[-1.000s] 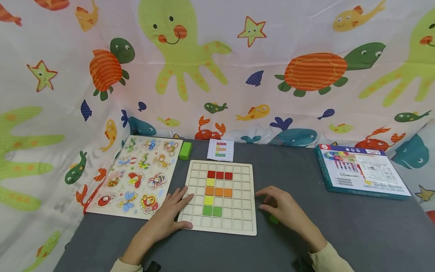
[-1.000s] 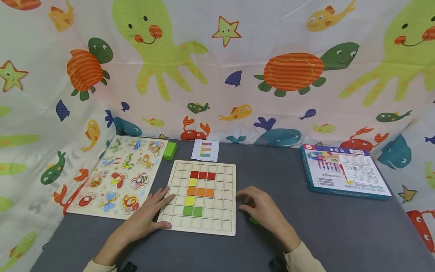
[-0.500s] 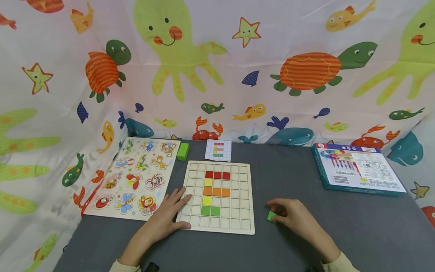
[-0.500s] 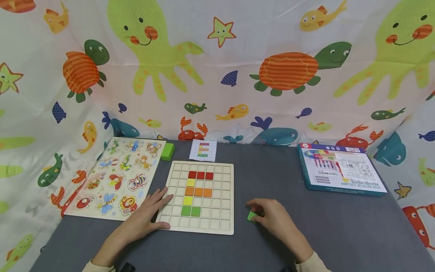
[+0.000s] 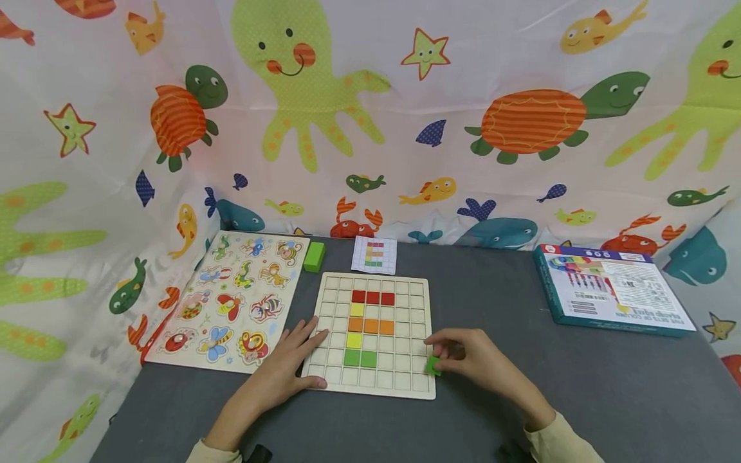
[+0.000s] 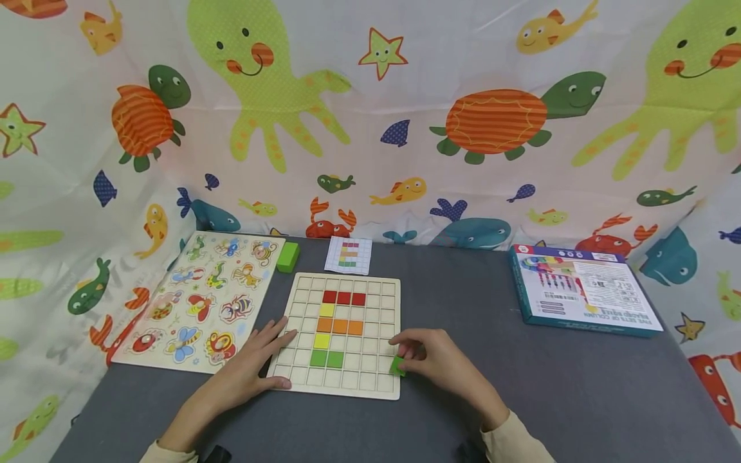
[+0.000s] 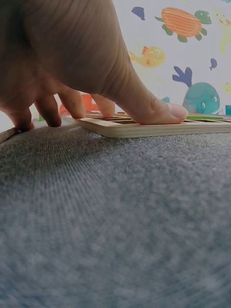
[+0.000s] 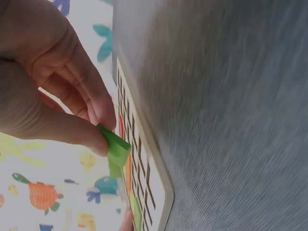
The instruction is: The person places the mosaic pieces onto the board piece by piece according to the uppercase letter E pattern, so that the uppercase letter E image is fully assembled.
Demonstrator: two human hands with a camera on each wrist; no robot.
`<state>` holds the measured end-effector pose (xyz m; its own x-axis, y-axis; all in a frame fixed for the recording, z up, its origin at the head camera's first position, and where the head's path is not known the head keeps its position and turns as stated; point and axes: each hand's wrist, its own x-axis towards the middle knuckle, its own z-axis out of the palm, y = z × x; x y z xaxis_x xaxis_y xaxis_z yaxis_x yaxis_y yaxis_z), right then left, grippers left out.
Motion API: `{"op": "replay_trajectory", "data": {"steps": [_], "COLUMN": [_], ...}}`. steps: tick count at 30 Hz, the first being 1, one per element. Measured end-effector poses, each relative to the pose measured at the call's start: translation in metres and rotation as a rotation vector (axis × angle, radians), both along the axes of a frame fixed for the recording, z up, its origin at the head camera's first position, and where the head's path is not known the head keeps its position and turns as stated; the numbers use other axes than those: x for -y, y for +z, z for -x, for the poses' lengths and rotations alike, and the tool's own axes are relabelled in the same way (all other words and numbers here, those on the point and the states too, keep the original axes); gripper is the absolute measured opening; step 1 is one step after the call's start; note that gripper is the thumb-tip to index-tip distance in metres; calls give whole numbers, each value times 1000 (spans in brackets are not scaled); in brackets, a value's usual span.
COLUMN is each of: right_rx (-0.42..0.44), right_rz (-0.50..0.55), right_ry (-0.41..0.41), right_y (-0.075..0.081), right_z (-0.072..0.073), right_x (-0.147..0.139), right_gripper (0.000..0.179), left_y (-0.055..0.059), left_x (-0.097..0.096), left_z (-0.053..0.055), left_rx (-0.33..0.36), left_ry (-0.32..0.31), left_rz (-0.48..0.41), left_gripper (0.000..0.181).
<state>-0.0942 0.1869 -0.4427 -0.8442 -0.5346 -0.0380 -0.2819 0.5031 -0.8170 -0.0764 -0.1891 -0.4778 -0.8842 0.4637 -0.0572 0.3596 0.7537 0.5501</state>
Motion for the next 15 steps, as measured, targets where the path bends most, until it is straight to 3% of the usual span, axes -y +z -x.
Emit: {"op": "replay_trajectory", "data": {"steps": [9,15], "right_rx": [-117,-127], "right_rz": [8,-11], "right_ry": [65,135], "right_y": [-2,-10], "right_z": [13,18], "right_x": [49,70], "right_gripper": [30,28], "left_y": [2,2], "left_x": [0,-2], "left_z": [0,2], "left_rx": [14,6], "left_ry": [-1,-14], "left_rz": [-3,-10], "left_gripper": [89,88]}}
